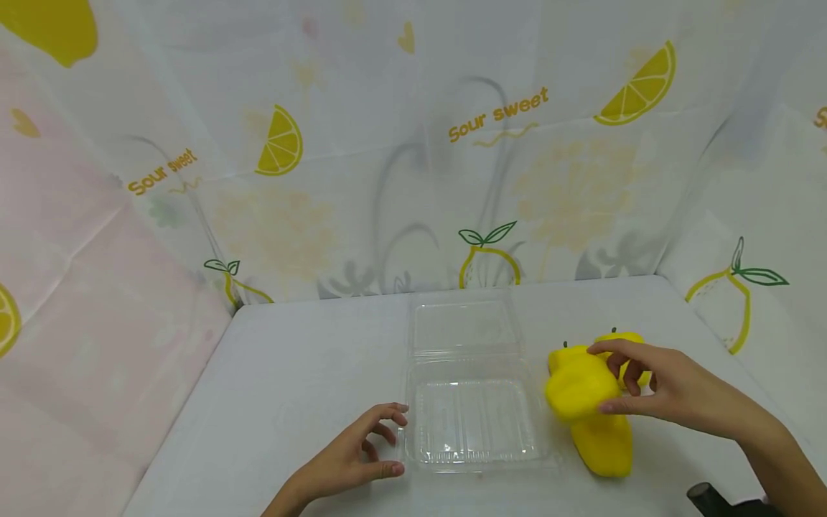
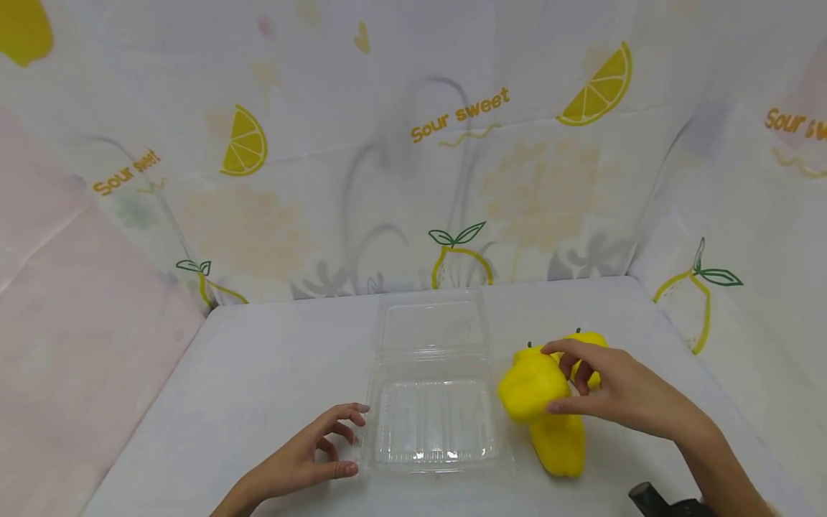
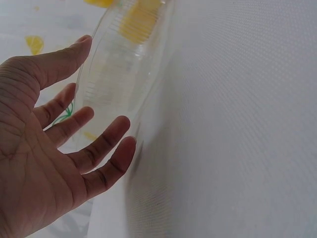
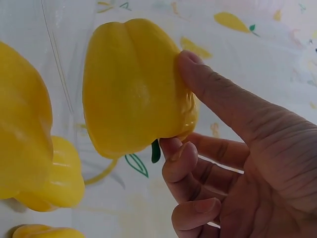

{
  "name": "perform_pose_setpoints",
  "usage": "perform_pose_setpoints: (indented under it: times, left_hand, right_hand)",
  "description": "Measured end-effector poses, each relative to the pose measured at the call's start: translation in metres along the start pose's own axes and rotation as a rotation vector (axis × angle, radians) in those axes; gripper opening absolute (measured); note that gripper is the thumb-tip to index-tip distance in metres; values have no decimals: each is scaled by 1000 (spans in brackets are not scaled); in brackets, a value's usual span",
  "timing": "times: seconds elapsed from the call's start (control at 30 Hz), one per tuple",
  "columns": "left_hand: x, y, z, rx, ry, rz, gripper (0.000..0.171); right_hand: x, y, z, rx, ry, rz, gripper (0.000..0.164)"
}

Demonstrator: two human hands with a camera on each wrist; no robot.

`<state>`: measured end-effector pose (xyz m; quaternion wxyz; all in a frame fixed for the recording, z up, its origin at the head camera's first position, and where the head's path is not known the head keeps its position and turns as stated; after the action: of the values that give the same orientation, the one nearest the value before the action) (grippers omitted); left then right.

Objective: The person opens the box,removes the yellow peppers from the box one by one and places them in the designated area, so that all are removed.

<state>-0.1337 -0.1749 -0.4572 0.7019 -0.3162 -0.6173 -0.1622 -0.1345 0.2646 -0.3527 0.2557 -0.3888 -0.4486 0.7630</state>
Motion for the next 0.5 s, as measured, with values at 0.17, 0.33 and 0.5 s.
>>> perform_pose_setpoints:
  times: [0.17,0.33,0.5]
  left_hand:
    - [0,0,0,0,15,-3,67]
    - [1,0,0,-2,2,-20,67]
    - [-1,-1,0,-3,-5,-13,68]
  right_hand:
    - [7,-5,-4,1,-26,-12,61]
    - [15,-9,-9,-11,-25,-35,59]
    - [24,-16,-15,-14,-7,-46,60]
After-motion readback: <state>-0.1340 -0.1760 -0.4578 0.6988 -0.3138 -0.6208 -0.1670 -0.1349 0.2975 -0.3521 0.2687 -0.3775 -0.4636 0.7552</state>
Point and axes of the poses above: each hand's wrist, its own z-axis towards the middle knuckle, its own y-axis out of the palm, x = y × z, the point moved 3 cm from there along z, towards the middle knuckle, and after that the axes turned 13 degrees about -z, right-handed, at the moved point
